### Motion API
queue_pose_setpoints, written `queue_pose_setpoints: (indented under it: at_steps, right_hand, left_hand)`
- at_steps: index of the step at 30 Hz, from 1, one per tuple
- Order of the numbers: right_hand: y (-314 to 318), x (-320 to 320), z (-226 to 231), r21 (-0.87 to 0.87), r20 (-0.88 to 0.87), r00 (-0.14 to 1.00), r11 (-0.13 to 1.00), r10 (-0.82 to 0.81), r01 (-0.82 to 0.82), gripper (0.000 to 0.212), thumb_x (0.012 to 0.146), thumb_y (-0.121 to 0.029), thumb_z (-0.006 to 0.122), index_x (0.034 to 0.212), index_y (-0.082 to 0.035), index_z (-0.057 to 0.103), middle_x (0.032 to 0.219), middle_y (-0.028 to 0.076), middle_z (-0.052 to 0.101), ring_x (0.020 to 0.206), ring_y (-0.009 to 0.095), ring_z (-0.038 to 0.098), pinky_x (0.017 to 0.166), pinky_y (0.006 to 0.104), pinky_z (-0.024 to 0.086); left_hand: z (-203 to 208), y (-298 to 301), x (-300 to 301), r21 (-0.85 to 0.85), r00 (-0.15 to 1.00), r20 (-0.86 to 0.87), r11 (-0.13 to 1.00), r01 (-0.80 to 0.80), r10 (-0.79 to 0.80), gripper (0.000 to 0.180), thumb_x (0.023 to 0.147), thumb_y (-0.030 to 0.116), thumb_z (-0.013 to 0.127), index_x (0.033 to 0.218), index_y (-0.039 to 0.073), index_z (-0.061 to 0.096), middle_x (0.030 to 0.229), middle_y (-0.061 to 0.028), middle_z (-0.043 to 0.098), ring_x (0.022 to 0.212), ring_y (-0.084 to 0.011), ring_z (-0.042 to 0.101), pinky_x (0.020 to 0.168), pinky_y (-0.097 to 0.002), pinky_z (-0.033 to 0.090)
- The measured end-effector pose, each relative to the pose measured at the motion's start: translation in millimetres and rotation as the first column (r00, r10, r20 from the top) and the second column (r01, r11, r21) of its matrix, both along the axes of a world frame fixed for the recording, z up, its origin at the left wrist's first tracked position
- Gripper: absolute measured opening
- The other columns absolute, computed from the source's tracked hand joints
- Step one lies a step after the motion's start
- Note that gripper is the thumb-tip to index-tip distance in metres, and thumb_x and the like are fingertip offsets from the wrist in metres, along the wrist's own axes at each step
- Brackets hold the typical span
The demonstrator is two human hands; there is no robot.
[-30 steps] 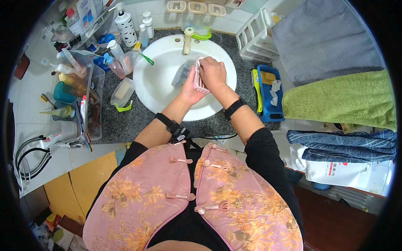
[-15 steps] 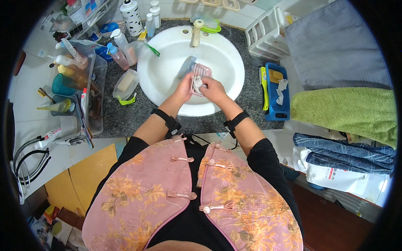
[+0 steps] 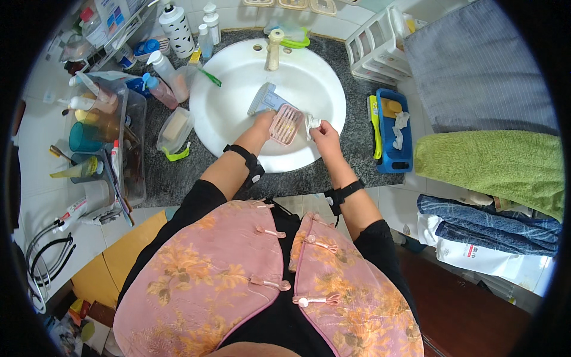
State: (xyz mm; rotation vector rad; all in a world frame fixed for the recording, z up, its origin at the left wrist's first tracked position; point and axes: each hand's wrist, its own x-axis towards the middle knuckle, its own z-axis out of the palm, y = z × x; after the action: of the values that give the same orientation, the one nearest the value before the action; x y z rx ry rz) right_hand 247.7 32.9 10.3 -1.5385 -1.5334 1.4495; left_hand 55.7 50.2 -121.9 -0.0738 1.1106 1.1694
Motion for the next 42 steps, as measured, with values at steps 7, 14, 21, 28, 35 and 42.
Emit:
queue_pose_setpoints:
  at_steps: [7,14,21,28,35,42]
  right_hand:
    - [-8.5,25.8,6.2,0.023,-0.004,0.995,0.995,-0.096,0.096,0.016,0.082,-0.006,0.059,0.097,-0.003,0.062,0.078,-0.003,0.059,0.068,0.006,0.051,0.063,0.0214,0.042]
    - [-13.1,32.9,5.6,0.022,-0.06,0.985,0.987,-0.16,0.162,0.01,0.081,-0.005,0.061,0.09,-0.002,0.061,0.072,-0.004,0.054,0.065,0.005,0.048,0.059,0.0208,0.04]
    - [-10.8,28.6,2.4,0.036,0.026,0.999,0.999,-0.039,0.038,0.02,0.083,-0.007,0.059,0.101,-0.001,0.062,0.081,-0.001,0.061,0.07,0.006,0.053,0.065,0.0222,0.043]
    - [-6.9,12.7,19.4,-0.053,-0.088,0.993,0.996,-0.078,0.074,0.025,0.084,-0.011,0.051,0.106,-0.004,0.06,0.094,0.001,0.063,0.081,0.01,0.058,0.073,0.0251,0.048]
    - [13.5,-21.2,27.9,-0.141,-0.289,0.948,0.985,-0.137,0.1,0.022,0.089,-0.024,0.058,0.099,-0.005,0.058,0.087,0.001,0.061,0.077,0.011,0.058,0.066,0.0252,0.048]
    - [27.4,-59.4,28.6,0.43,0.363,0.913,0.835,0.187,-0.342,0.033,0.083,-0.034,0.065,0.106,-0.01,0.063,0.075,0.007,0.062,0.07,0.02,0.062,0.067,0.0301,0.049]
  left_hand:
    - [0.0,15.9,-9.4,-0.207,0.971,0.21,0.976,-0.07,0.114,0.037,0.091,0.038,0.055,0.113,0.008,0.055,0.108,-0.0146,0.063,0.097,-0.0313,0.063,0.08,-0.0501,0.052]
    - [22.1,16.4,-20.6,-0.166,0.933,0.206,0.95,-0.263,0.294,0.049,0.086,0.037,0.062,0.124,0.008,0.05,0.113,-0.0134,0.056,0.109,-0.0285,0.052,0.089,-0.0505,0.044]
    - [43.8,3.0,-46.8,-0.114,0.817,0.317,0.875,-0.47,0.481,0.063,0.086,0.054,0.049,0.125,0.005,0.046,0.124,-0.0087,0.054,0.118,-0.0245,0.047,0.1,-0.047,0.032]
    - [62.3,-2.4,-44.2,0.023,0.767,0.347,0.813,-0.582,0.539,0.053,0.087,0.047,0.049,0.121,0.007,0.048,0.115,-0.0097,0.06,0.111,-0.0235,0.053,0.099,-0.0403,0.036]
    - [105.4,-27.5,-46.7,0.183,0.767,0.411,0.779,-0.599,0.493,0.047,0.084,0.04,0.054,0.116,0.006,0.05,0.123,-0.012,0.056,0.12,-0.026,0.049,0.105,-0.0484,0.028]
    - [138.2,-50.0,-36.0,0.201,0.754,0.502,0.79,-0.579,0.425,0.045,0.086,0.036,0.053,0.117,0.004,0.051,0.117,-0.015,0.06,0.115,-0.0271,0.052,0.103,-0.0432,0.035]
